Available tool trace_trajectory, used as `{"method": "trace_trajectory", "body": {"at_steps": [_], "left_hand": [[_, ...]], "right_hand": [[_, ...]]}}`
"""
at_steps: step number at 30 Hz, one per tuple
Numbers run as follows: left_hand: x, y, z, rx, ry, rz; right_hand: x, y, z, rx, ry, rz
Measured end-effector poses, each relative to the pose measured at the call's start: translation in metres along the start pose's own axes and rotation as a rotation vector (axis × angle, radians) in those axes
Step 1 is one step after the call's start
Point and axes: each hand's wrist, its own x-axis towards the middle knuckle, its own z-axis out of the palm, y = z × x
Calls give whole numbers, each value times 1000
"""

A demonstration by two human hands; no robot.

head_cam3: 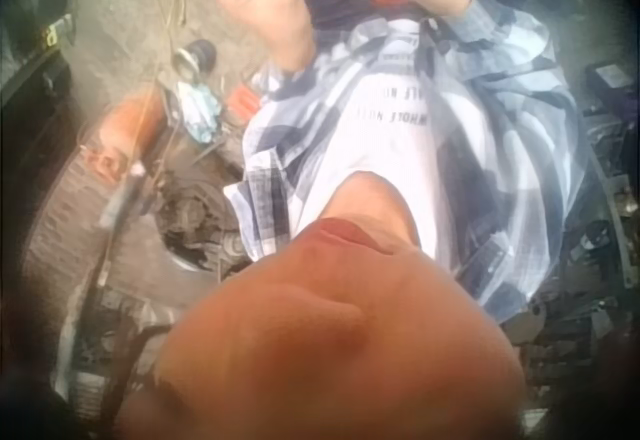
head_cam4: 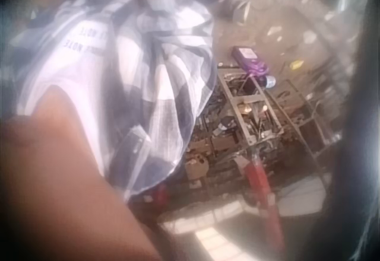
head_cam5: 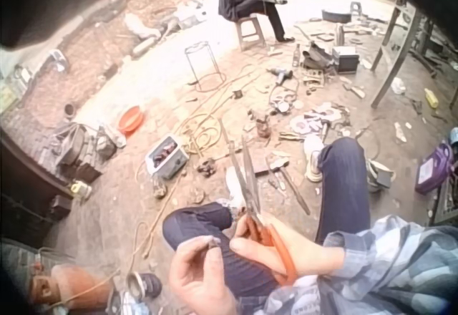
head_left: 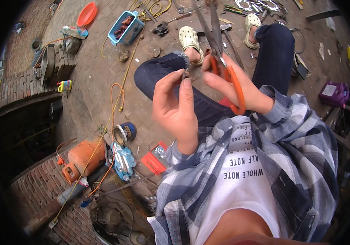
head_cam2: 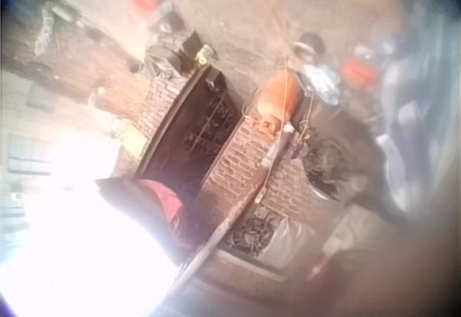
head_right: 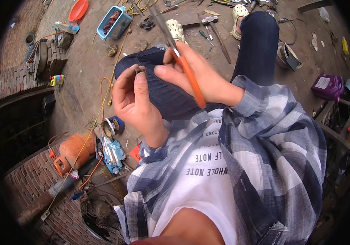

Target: The person sits on the floor and uses orange-handled shears to repeatedly cut small pieces of metal wire or rod. The person holds the metal piece in one hand and operates the shears with the other, trimming the metal into smaller segments.

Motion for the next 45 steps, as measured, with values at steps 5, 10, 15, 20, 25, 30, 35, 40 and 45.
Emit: {"method": "trace_trajectory", "body": {"at_steps": [5, 10, 15, 20, 25, 30, 35, 40, 45], "left_hand": [[1, 6, -5, -296, -27, -200], [0, 2, -7, -383, -10, -241], [0, 0, -8, -352, 8, -232], [1, -2, -8, -283, 24, -186], [0, -2, -6, -290, 54, -184], [-2, -2, -6, -234, 62, -151], [-1, -3, -7, -215, 48, -125], [1, -4, -13, -195, 6, -176], [0, -5, -11, -297, -4, -159]], "right_hand": [[-3, -6, -19, -589, -73, -334], [-6, -12, -12, -720, -88, -318], [-7, -17, -11, -719, -118, -261], [-7, -18, -10, -649, -140, -255], [-9, -16, -9, -625, -150, -225], [-10, -16, -8, -663, -139, -239], [-10, -18, -8, -682, -136, -214], [-13, -13, -9, -718, -153, -114], [-14, -11, -6, -703, -114, -142]]}}
